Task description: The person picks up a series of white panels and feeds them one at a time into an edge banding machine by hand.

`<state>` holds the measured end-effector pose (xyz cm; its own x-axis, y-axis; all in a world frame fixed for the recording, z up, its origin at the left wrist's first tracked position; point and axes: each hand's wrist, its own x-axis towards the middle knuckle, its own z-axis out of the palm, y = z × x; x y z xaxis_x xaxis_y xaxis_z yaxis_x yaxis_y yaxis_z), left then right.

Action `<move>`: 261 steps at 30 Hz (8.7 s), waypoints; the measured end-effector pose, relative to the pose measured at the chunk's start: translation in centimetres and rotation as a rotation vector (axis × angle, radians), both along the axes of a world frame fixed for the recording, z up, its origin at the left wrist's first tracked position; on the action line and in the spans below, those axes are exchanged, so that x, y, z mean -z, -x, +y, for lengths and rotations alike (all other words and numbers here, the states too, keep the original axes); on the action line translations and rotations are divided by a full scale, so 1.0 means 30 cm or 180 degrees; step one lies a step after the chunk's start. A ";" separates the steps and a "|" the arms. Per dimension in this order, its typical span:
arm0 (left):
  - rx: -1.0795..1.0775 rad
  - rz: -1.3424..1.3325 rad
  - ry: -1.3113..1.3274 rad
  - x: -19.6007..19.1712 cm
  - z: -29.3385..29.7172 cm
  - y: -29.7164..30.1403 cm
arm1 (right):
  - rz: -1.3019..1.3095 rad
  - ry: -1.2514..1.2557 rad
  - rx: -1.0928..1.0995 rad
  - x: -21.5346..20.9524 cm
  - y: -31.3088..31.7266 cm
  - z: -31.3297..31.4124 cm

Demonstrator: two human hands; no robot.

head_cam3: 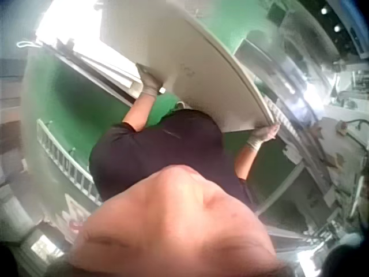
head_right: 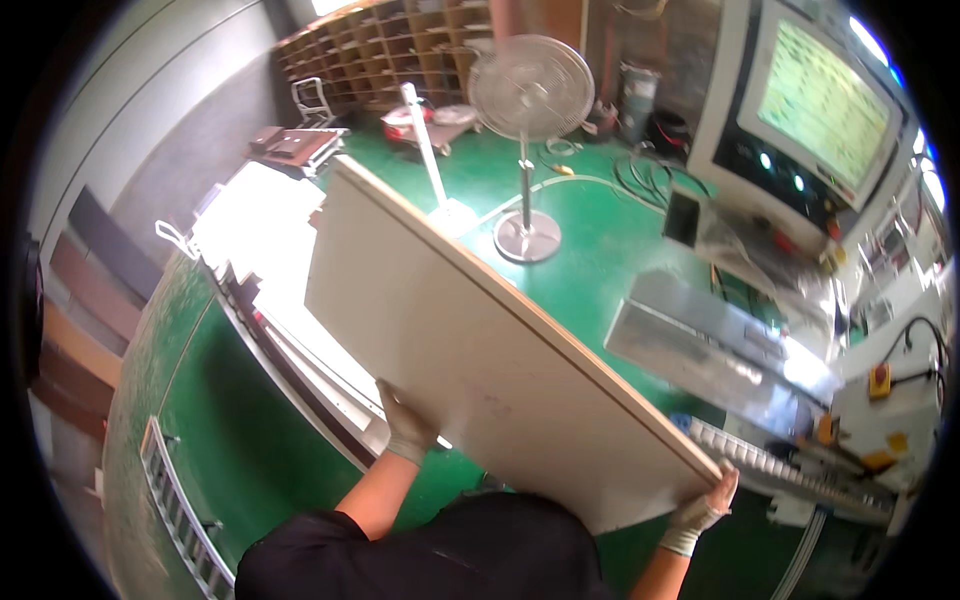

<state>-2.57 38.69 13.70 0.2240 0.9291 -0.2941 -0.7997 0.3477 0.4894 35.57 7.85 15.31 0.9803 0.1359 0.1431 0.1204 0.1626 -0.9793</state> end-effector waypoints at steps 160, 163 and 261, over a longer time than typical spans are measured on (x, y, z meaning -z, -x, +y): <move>0.2125 0.3321 -0.7359 0.063 -0.481 -2.152 | 0.0352 0.2750 0.1968 0.616 -0.672 -0.682; 0.1968 0.3895 -0.7054 0.108 -0.417 -2.007 | 0.0915 0.3443 -0.1479 0.644 -0.295 -0.643; 0.2305 -0.0444 0.1625 0.025 -0.287 -0.441 | 0.1103 0.1079 0.0210 0.207 -0.215 -0.341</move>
<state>10.67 30.08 12.96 0.7691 0.3098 -0.5590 -0.3406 0.9388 0.0518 42.02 -2.38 9.10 0.9705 0.0544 -0.2347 -0.2226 -0.1695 -0.9600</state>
